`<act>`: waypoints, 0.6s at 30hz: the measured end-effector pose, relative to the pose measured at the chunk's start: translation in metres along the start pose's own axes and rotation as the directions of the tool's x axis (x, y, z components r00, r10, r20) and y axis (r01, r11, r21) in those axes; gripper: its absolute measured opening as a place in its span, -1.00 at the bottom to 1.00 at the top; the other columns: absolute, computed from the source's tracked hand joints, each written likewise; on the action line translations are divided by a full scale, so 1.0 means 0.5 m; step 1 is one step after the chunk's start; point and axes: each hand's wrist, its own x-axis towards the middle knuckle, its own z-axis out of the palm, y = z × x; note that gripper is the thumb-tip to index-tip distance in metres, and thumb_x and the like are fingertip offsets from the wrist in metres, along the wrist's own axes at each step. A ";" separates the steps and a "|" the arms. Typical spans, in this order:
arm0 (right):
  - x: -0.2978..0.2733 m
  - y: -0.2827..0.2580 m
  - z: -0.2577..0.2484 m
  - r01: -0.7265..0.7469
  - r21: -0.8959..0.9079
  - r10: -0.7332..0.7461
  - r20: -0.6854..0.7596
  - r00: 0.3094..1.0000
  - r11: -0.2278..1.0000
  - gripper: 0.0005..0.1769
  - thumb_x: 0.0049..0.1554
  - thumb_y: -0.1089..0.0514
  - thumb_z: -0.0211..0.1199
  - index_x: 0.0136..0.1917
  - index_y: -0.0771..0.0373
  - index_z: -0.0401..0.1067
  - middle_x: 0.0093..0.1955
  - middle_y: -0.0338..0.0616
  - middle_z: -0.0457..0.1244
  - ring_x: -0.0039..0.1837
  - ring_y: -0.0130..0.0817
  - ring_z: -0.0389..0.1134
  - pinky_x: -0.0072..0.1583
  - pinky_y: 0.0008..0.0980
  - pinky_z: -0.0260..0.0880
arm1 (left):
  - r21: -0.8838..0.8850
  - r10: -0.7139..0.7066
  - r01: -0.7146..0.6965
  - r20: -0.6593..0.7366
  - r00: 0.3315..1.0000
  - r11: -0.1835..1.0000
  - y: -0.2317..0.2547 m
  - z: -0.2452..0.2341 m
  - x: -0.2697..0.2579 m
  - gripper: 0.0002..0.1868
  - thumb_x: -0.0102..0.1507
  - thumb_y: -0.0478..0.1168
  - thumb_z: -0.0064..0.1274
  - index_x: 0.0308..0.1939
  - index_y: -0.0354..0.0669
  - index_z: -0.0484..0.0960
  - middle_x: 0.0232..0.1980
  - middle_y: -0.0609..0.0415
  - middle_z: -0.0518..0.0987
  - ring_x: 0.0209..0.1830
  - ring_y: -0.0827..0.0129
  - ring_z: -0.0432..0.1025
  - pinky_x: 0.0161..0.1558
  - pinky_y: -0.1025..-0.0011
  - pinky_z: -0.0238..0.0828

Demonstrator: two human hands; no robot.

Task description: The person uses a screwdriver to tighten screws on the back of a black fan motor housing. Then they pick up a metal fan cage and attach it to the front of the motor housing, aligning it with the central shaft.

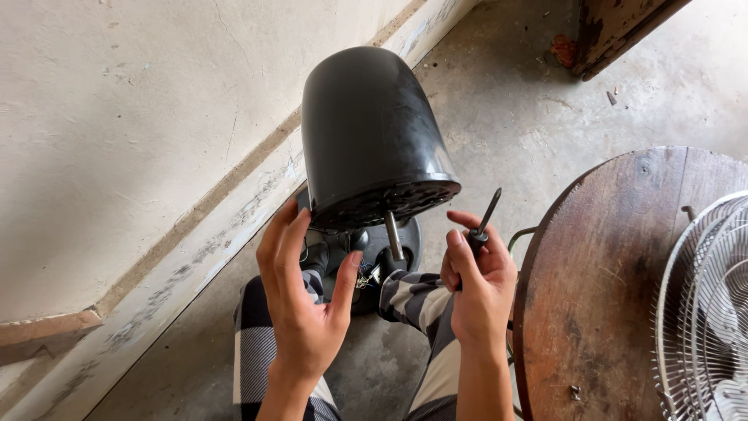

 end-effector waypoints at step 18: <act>-0.260 -0.077 -0.097 -0.114 -0.352 0.055 -0.174 0.983 0.929 -0.61 0.23 0.21 0.13 0.32 0.32 0.38 -0.32 -0.29 0.18 -0.32 -0.61 0.12 -0.32 -0.57 0.10 | -0.204 -0.051 0.084 0.163 0.985 0.975 0.114 -0.023 -0.173 -0.50 0.34 -0.17 0.11 0.29 -0.34 0.38 0.39 -0.27 0.31 0.39 -0.06 0.32 0.31 0.12 0.39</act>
